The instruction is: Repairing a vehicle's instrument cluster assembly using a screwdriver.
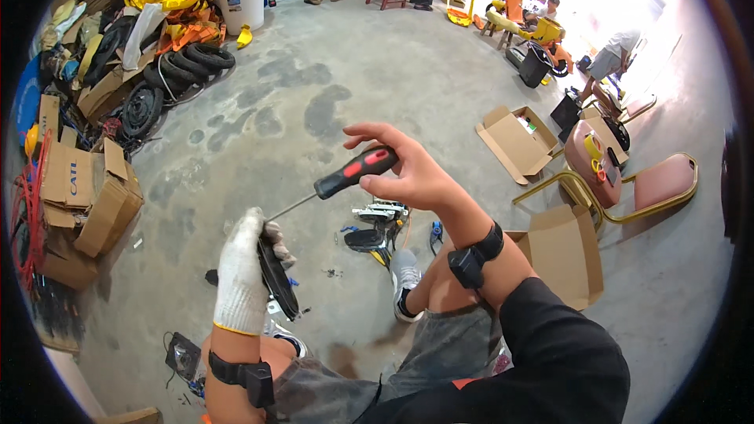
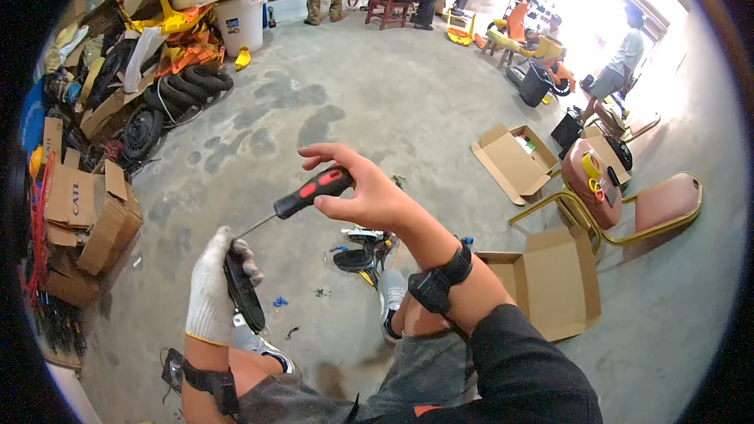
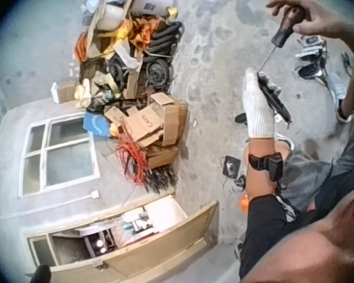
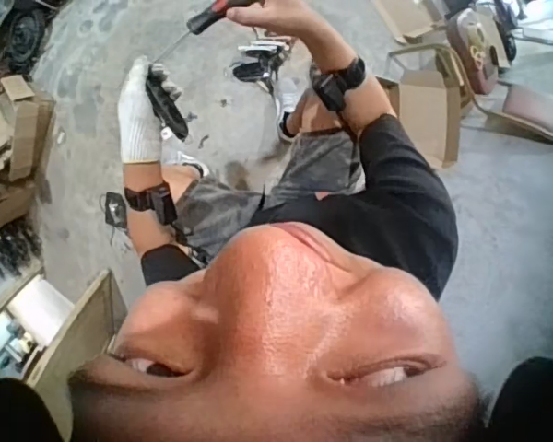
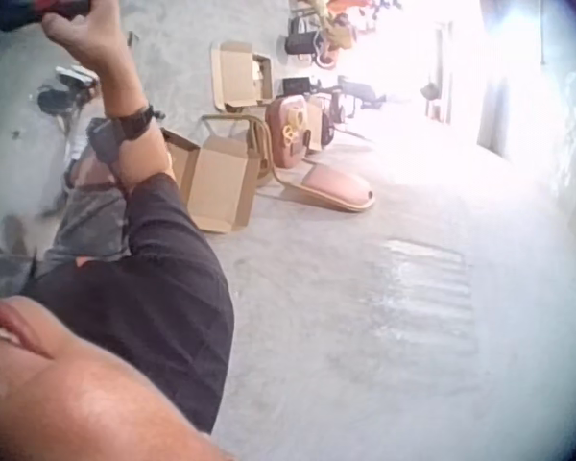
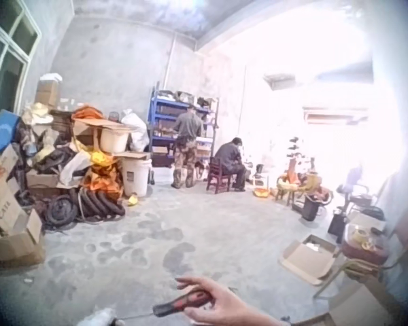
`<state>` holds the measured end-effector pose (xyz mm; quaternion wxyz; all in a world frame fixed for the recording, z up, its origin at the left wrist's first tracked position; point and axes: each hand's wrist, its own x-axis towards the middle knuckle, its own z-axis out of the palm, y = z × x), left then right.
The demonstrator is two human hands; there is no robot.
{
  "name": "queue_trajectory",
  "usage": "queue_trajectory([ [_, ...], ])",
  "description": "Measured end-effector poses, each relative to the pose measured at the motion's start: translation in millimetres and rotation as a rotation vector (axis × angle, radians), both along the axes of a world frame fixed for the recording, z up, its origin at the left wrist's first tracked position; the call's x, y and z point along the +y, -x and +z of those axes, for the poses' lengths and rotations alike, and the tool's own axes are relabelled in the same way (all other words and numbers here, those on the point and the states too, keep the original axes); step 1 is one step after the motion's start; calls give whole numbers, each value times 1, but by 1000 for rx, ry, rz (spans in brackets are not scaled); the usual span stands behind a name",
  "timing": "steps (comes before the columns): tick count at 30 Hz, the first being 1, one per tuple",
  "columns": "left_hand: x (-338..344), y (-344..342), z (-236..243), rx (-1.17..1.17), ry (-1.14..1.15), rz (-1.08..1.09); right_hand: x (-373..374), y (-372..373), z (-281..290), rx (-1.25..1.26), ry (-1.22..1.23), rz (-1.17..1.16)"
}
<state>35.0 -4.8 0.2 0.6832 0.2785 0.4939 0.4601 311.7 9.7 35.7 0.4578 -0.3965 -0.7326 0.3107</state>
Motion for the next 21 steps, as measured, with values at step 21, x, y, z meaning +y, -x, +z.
queue_trajectory([
  [21, 3, -3, -1, 35, 41, 18, 8, 6, -8, 224, 151, -22],
])
